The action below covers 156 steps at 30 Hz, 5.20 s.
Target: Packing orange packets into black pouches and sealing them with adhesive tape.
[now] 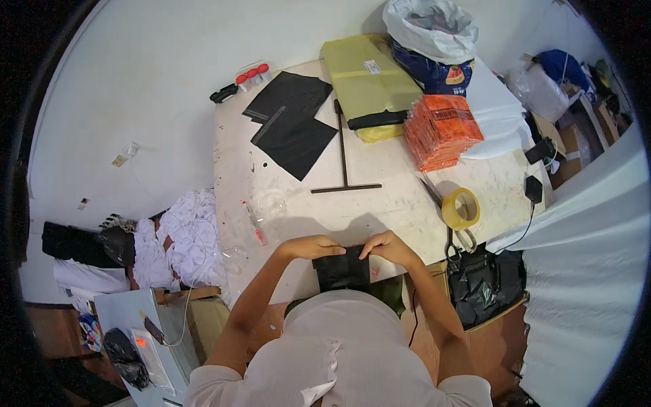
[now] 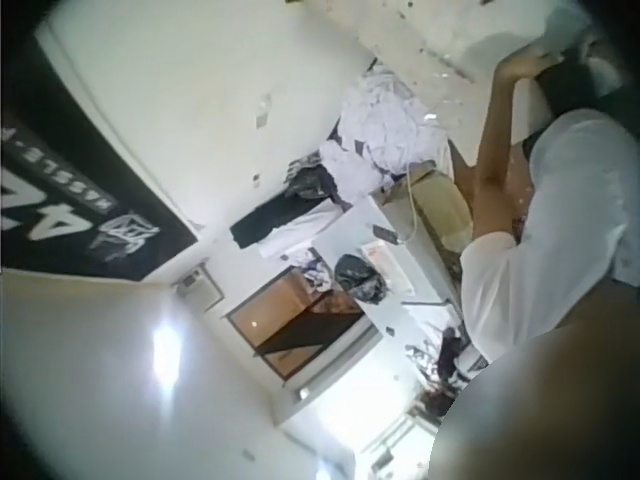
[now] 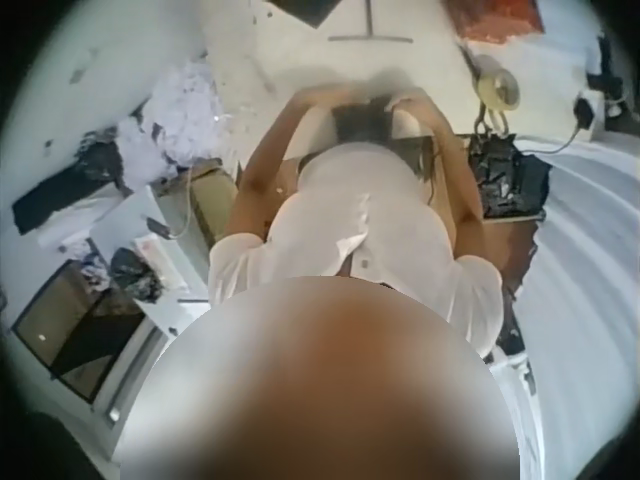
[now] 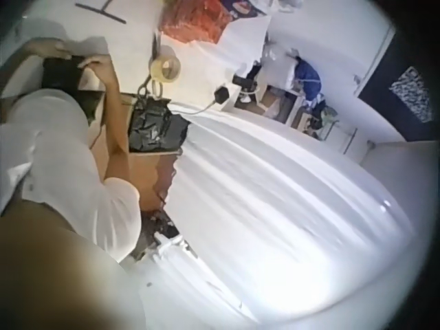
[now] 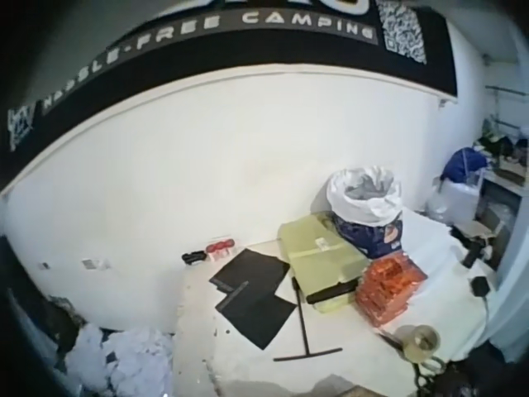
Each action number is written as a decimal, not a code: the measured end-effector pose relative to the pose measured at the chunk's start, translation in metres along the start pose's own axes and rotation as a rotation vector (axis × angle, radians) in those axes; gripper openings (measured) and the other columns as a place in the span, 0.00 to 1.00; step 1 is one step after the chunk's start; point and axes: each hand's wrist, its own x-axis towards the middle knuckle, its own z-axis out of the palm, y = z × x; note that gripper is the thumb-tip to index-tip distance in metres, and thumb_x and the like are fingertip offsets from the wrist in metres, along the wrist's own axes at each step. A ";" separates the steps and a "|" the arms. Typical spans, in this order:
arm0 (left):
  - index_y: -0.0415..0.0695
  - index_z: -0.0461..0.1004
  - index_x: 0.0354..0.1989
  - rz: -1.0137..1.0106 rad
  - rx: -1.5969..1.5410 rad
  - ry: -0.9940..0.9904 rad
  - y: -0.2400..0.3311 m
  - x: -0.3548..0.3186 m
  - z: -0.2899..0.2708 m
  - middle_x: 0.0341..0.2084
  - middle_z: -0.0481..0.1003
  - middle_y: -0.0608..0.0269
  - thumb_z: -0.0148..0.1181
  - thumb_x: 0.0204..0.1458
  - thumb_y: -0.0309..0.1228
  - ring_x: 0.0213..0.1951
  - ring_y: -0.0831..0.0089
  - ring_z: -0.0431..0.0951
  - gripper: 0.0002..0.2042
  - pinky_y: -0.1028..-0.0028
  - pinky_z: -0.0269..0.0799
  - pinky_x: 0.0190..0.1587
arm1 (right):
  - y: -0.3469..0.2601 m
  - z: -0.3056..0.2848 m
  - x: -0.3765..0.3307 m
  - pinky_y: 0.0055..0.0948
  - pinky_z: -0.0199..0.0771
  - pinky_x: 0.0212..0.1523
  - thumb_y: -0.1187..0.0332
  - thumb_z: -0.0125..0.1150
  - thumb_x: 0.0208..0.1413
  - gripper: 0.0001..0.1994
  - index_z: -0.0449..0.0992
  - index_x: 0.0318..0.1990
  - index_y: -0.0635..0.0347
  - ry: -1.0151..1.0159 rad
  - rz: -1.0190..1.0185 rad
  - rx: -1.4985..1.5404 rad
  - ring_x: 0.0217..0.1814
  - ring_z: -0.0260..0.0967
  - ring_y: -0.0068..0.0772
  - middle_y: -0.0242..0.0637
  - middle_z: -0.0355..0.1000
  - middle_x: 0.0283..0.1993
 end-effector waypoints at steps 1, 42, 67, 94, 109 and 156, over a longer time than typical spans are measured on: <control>0.33 0.71 0.30 0.001 -0.002 -0.007 0.002 0.000 0.000 0.17 0.66 0.63 0.45 0.56 0.48 0.25 0.78 0.63 0.24 0.75 0.64 0.32 | -0.004 -0.003 0.000 0.23 0.65 0.50 0.84 0.55 0.44 0.09 0.79 0.30 0.62 -0.087 -0.052 0.066 0.47 0.69 0.28 0.38 0.74 0.40; 0.37 0.75 0.35 -0.064 -0.891 0.849 -0.021 -0.014 0.063 0.24 0.72 0.73 0.53 0.54 0.36 0.25 0.87 0.65 0.13 0.84 0.62 0.27 | -0.005 0.021 -0.008 0.19 0.71 0.38 0.69 0.57 0.52 0.13 0.73 0.41 0.70 0.218 0.277 0.530 0.33 0.72 0.22 0.38 0.74 0.35; 0.42 0.72 0.47 0.166 -0.721 0.634 -0.024 -0.004 0.013 0.18 0.60 0.78 0.52 0.52 0.22 0.20 0.87 0.55 0.13 0.85 0.50 0.22 | 0.008 -0.028 0.021 0.26 0.74 0.40 0.72 0.55 0.52 0.11 0.71 0.41 0.69 0.170 0.239 0.674 0.35 0.74 0.29 0.40 0.74 0.36; 0.36 0.69 0.46 -0.101 -1.294 0.612 -0.014 -0.007 0.032 0.38 0.73 0.60 0.61 0.46 0.27 0.39 0.72 0.73 0.18 0.74 0.68 0.45 | 0.003 0.018 0.024 0.18 0.68 0.33 0.75 0.60 0.48 0.07 0.75 0.35 0.66 0.409 0.211 0.612 0.30 0.68 0.19 0.31 0.73 0.30; 0.36 0.74 0.37 -0.067 -1.053 0.732 0.012 -0.027 0.055 0.32 0.75 0.63 0.64 0.44 0.34 0.35 0.77 0.73 0.15 0.77 0.67 0.40 | -0.016 0.035 -0.001 0.22 0.69 0.37 0.77 0.60 0.45 0.08 0.74 0.35 0.69 0.275 0.253 0.722 0.33 0.71 0.26 0.38 0.74 0.33; 0.43 0.75 0.42 0.005 -0.514 0.283 -0.032 -0.054 0.005 0.32 0.76 0.65 0.48 0.48 0.17 0.29 0.82 0.72 0.15 0.81 0.72 0.38 | 0.000 -0.008 -0.001 0.20 0.69 0.46 0.84 0.46 0.47 0.18 0.75 0.45 0.61 -0.090 0.173 0.150 0.43 0.69 0.21 0.35 0.73 0.43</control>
